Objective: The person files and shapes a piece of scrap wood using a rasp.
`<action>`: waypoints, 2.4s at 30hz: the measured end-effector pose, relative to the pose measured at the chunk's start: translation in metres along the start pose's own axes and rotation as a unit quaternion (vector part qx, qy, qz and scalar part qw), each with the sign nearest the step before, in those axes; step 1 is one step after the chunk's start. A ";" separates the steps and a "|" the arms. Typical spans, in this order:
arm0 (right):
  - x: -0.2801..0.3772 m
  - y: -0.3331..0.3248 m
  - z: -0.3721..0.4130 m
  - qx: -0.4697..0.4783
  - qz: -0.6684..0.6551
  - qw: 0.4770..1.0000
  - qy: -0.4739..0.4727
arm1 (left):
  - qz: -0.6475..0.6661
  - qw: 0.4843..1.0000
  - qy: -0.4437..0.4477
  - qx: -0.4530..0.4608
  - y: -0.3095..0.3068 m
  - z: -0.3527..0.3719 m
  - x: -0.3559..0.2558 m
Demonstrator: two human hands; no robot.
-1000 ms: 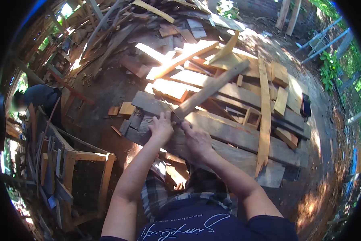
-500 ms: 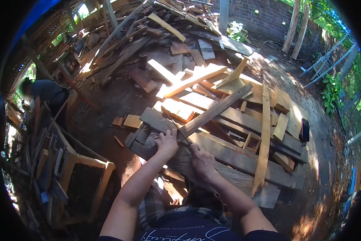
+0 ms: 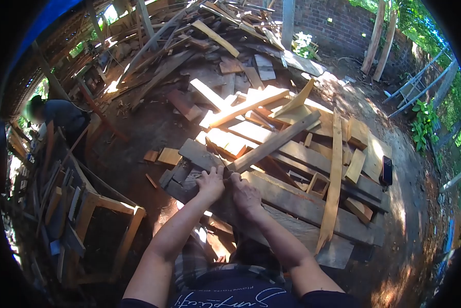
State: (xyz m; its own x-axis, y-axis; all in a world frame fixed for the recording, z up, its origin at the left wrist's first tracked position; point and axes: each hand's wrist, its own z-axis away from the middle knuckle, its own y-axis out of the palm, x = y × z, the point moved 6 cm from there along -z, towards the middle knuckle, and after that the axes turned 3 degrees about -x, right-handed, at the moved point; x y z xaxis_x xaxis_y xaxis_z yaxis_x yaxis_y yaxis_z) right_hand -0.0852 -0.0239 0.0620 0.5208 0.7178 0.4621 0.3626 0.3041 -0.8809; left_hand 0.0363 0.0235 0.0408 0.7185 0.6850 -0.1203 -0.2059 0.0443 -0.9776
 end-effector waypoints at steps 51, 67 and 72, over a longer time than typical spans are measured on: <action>-0.014 -0.009 0.034 -0.005 0.019 1.000 0.004 | 0.028 1.000 0.002 -0.005 0.000 -0.001 0.001; 0.001 -0.007 0.006 -0.042 -0.005 0.998 -0.038 | 0.004 1.000 0.003 -0.025 0.003 0.002 0.000; 0.002 -0.010 0.005 -0.032 0.006 0.999 -0.027 | 0.022 1.000 -0.013 0.000 0.003 0.002 0.000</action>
State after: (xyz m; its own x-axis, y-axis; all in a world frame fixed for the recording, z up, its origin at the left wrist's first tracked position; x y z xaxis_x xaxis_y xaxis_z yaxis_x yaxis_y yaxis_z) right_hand -0.0915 -0.0222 0.0708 0.4838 0.7542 0.4440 0.4057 0.2563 -0.8773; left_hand 0.0340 0.0254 0.0384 0.6916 0.7047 -0.1582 -0.2362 0.0136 -0.9716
